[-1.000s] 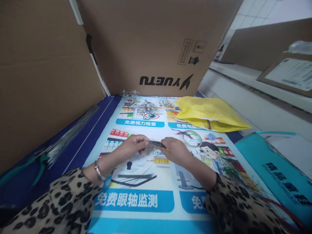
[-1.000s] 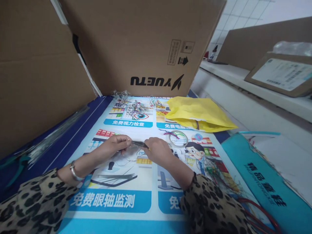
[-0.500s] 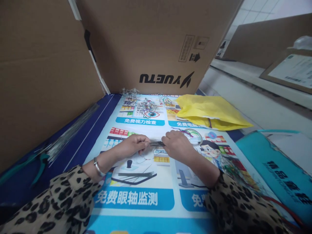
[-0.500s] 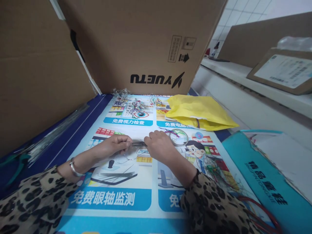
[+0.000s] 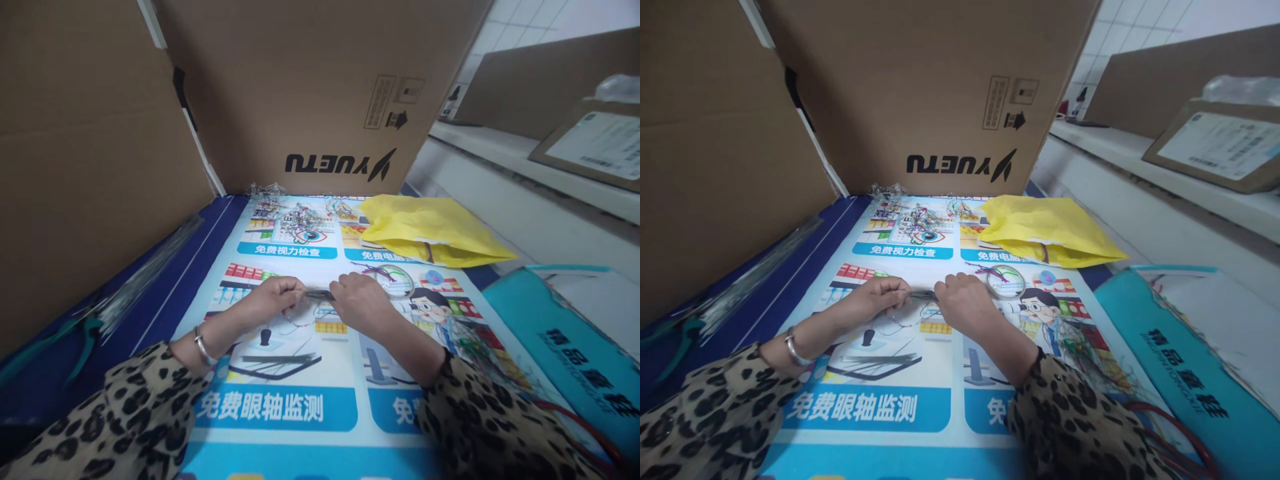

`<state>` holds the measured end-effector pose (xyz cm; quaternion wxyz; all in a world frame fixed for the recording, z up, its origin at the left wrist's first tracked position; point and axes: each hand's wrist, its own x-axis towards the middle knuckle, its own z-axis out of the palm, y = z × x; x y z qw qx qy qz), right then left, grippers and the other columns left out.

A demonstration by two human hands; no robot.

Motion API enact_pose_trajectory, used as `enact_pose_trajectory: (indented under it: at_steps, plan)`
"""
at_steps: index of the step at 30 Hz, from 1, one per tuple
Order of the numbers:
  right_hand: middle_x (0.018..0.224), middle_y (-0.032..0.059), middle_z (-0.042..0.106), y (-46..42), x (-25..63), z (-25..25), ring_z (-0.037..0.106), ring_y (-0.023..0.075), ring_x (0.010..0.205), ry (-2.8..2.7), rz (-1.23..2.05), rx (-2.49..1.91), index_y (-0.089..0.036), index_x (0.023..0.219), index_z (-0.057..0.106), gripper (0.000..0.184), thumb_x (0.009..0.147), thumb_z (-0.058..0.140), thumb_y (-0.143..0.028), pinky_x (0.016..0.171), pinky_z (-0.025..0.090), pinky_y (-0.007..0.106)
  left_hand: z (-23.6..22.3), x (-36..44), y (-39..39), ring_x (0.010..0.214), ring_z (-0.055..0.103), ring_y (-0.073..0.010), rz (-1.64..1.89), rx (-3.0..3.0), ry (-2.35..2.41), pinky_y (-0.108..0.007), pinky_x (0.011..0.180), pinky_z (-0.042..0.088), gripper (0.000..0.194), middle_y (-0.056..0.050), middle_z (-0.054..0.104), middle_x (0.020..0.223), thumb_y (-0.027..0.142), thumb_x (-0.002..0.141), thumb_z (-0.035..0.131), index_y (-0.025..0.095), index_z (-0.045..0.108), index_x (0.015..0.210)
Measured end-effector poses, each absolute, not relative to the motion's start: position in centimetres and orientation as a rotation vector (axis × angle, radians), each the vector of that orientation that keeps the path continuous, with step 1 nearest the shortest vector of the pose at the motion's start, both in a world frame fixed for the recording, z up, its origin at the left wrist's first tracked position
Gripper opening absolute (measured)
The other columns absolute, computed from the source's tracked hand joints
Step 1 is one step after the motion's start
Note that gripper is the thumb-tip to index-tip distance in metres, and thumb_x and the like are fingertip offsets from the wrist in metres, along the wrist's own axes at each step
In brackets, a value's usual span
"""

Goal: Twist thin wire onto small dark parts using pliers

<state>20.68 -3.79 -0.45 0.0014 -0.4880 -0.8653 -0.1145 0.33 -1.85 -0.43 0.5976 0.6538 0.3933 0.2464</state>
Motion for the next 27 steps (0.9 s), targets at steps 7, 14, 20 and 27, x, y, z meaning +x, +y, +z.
enact_pose_trajectory:
  at_steps: [7, 14, 20, 27]
  plan:
    - [0.078, 0.0068, 0.059, -3.93, 20.52, -0.85, 0.053, 0.0177, 0.072, -2.69, -0.334, -1.576, -0.016, 0.082, 0.056, 0.013, 0.081, 0.045, -0.024, 0.055, 0.028, 0.027, -0.63, 0.33, -1.74, 0.048, 0.035, -0.0054, 0.588, 1.516, 0.905, -0.02, 0.048, 0.025, 0.018, 0.004, 0.044, 0.054, 0.029, 0.075, 0.05, 0.014, 0.05, 0.066]
    - [0.077, 0.0067, 0.06, -4.05, 20.48, -1.07, 0.054, 0.0178, 0.071, -2.682, -0.296, -1.603, -0.017, 0.083, 0.056, 0.014, 0.081, 0.045, -0.025, 0.054, 0.028, 0.026, -0.67, 0.32, -1.75, 0.047, 0.035, -0.0054, 0.581, 1.54, 0.923, -0.019, 0.048, 0.026, 0.018, 0.004, 0.044, 0.052, 0.029, 0.076, 0.05, 0.014, 0.05, 0.066]
    - [0.077, 0.0068, 0.06, -4.14, 20.37, -1.19, 0.055, 0.0174, 0.07, -2.647, -0.266, -1.675, -0.017, 0.083, 0.056, 0.017, 0.082, 0.041, -0.025, 0.053, 0.026, 0.026, -0.91, 0.34, -1.48, 0.048, 0.038, -0.0063, 0.57, 1.58, 0.977, -0.02, 0.049, 0.03, 0.018, 0.004, 0.045, 0.054, 0.03, 0.076, 0.049, 0.014, 0.052, 0.07]
    - [0.078, 0.007, 0.061, -4.21, 20.37, -0.62, 0.055, 0.0181, 0.07, -2.592, -0.264, -1.737, -0.018, 0.083, 0.056, 0.02, 0.084, 0.04, -0.029, 0.054, 0.027, 0.026, -0.67, -0.08, -1.14, 0.058, 0.047, -0.0091, 0.647, 1.769, 0.975, -0.022, 0.056, 0.037, 0.018, 0.002, 0.052, 0.065, 0.031, 0.078, 0.05, 0.016, 0.056, 0.083]
